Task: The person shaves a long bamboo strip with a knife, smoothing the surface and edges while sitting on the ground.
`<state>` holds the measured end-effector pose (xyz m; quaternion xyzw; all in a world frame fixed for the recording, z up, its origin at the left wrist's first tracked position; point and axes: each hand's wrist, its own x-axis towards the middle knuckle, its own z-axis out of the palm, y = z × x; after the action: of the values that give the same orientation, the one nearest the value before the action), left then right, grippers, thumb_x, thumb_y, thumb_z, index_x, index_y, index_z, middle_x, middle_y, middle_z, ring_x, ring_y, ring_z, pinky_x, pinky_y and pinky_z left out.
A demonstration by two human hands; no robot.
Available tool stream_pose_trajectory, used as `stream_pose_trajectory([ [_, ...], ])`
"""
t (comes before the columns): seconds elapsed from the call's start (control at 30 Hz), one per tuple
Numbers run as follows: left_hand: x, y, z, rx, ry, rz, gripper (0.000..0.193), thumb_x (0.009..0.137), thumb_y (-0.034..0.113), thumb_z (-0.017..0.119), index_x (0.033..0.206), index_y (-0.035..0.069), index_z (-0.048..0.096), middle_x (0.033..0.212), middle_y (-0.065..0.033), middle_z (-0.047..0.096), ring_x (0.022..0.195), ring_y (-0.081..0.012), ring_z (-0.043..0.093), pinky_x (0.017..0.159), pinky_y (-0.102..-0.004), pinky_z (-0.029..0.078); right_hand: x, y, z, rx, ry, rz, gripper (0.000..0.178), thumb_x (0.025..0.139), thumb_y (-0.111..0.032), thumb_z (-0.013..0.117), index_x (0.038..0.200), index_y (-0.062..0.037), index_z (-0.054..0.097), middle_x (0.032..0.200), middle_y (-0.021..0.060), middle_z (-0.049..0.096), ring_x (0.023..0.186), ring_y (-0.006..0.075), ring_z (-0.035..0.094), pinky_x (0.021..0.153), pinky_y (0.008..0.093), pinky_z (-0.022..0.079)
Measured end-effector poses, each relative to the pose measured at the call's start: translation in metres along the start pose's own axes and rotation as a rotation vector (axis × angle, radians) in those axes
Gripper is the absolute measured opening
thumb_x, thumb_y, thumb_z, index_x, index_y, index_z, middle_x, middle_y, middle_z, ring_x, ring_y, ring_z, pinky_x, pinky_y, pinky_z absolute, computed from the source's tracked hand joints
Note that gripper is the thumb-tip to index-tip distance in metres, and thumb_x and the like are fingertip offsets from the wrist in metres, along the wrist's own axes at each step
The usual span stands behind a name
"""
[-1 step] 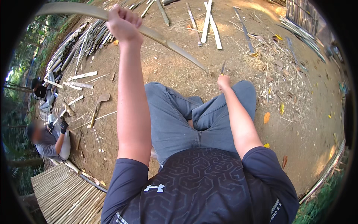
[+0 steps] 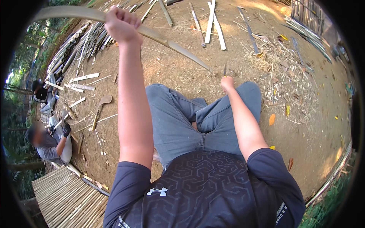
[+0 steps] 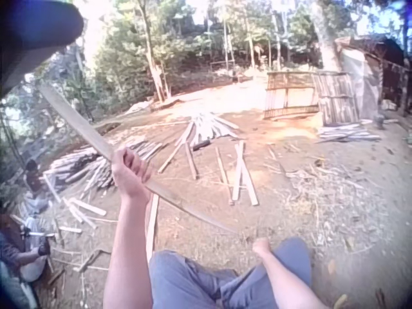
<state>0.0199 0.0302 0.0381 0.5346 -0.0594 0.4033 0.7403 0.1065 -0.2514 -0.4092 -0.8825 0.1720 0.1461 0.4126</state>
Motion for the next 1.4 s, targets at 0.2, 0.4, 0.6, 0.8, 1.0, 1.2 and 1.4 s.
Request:
stream_pose_trajectory([
  [0.2, 0.016, 0.036, -0.047, 0.109, 0.202, 0.046, 0.03, 0.094, 0.019, 0.034, 0.065, 0.019, 0.025, 0.054, 0.0055, 0.022, 0.046, -0.0083, 0.016, 0.04, -0.0256, 0.019, -0.061, -0.035, 0.026, -0.454, -0.191, -0.17, 0.035, 0.093, -0.028, 0.054, 0.119, -0.0095, 0.069, 0.126, 0.0184, 0.066, 0.119, 0.0344, 0.062, 0.099, 0.0466, 0.05],
  [0.4, 0.029, 0.048, -0.068, 0.124, 0.297, 0.079, 0.029, 0.091, 0.019, 0.036, 0.064, 0.018, 0.025, 0.054, 0.0043, 0.021, 0.047, -0.0093, 0.016, 0.043, -0.0277, 0.017, -0.031, -0.013, 0.055, -0.592, -0.449, -0.296, 0.039, 0.093, -0.028, 0.055, 0.126, -0.0101, 0.066, 0.13, 0.018, 0.064, 0.122, 0.0334, 0.061, 0.099, 0.0434, 0.05],
  [0.6, 0.03, 0.04, -0.065, 0.084, 0.275, 0.084, 0.028, 0.093, 0.022, 0.035, 0.068, 0.018, 0.024, 0.056, 0.0037, 0.02, 0.05, -0.0107, 0.017, 0.048, -0.0291, 0.017, 0.047, 0.023, 0.047, -0.24, -0.131, 0.199, 0.036, 0.095, -0.026, 0.052, 0.122, -0.0052, 0.063, 0.124, 0.0192, 0.066, 0.118, 0.0356, 0.063, 0.096, 0.0472, 0.051],
  [0.8, 0.026, 0.043, -0.094, 0.144, 0.327, 0.084, 0.03, 0.092, 0.022, 0.035, 0.066, 0.018, 0.023, 0.055, 0.0037, 0.021, 0.05, -0.0106, 0.016, 0.047, -0.029, 0.017, -0.021, -0.031, 0.045, -0.107, 0.121, 0.124, 0.029, 0.098, -0.026, 0.051, 0.119, -0.008, 0.059, 0.114, 0.0172, 0.07, 0.112, 0.037, 0.065, 0.093, 0.0488, 0.052],
  [1.0, 0.021, 0.016, -0.064, 0.06, 0.287, 0.029, 0.029, 0.091, 0.021, 0.035, 0.065, 0.018, 0.024, 0.055, 0.004, 0.021, 0.049, -0.0101, 0.015, 0.046, -0.0283, 0.016, 0.001, 0.004, 0.043, -0.337, -0.161, 0.094, 0.033, 0.093, -0.026, 0.057, 0.113, -0.0031, 0.069, 0.122, 0.0199, 0.067, 0.113, 0.0355, 0.066, 0.093, 0.0439, 0.053],
  [1.2, 0.012, 0.005, -0.063, 0.097, 0.291, 0.006, 0.029, 0.092, 0.021, 0.036, 0.065, 0.018, 0.024, 0.055, 0.003, 0.02, 0.048, -0.0108, 0.016, 0.046, -0.0291, 0.017, 0.011, -0.008, 0.033, -0.148, 0.057, 0.346, 0.03, 0.093, -0.02, 0.059, 0.114, -0.0028, 0.071, 0.12, 0.0194, 0.069, 0.112, 0.0327, 0.067, 0.093, 0.0411, 0.054],
  [1.4, 0.01, 0.003, -0.074, 0.103, 0.27, -0.002, 0.029, 0.091, 0.02, 0.037, 0.065, 0.017, 0.025, 0.056, 0.0024, 0.02, 0.049, -0.0112, 0.016, 0.046, -0.0298, 0.018, 0.01, -0.019, 0.029, 0.23, 0.33, 0.495, 0.025, 0.094, -0.018, 0.058, 0.108, -0.0028, 0.072, 0.113, 0.0241, 0.069, 0.107, 0.037, 0.068, 0.089, 0.0441, 0.055],
])
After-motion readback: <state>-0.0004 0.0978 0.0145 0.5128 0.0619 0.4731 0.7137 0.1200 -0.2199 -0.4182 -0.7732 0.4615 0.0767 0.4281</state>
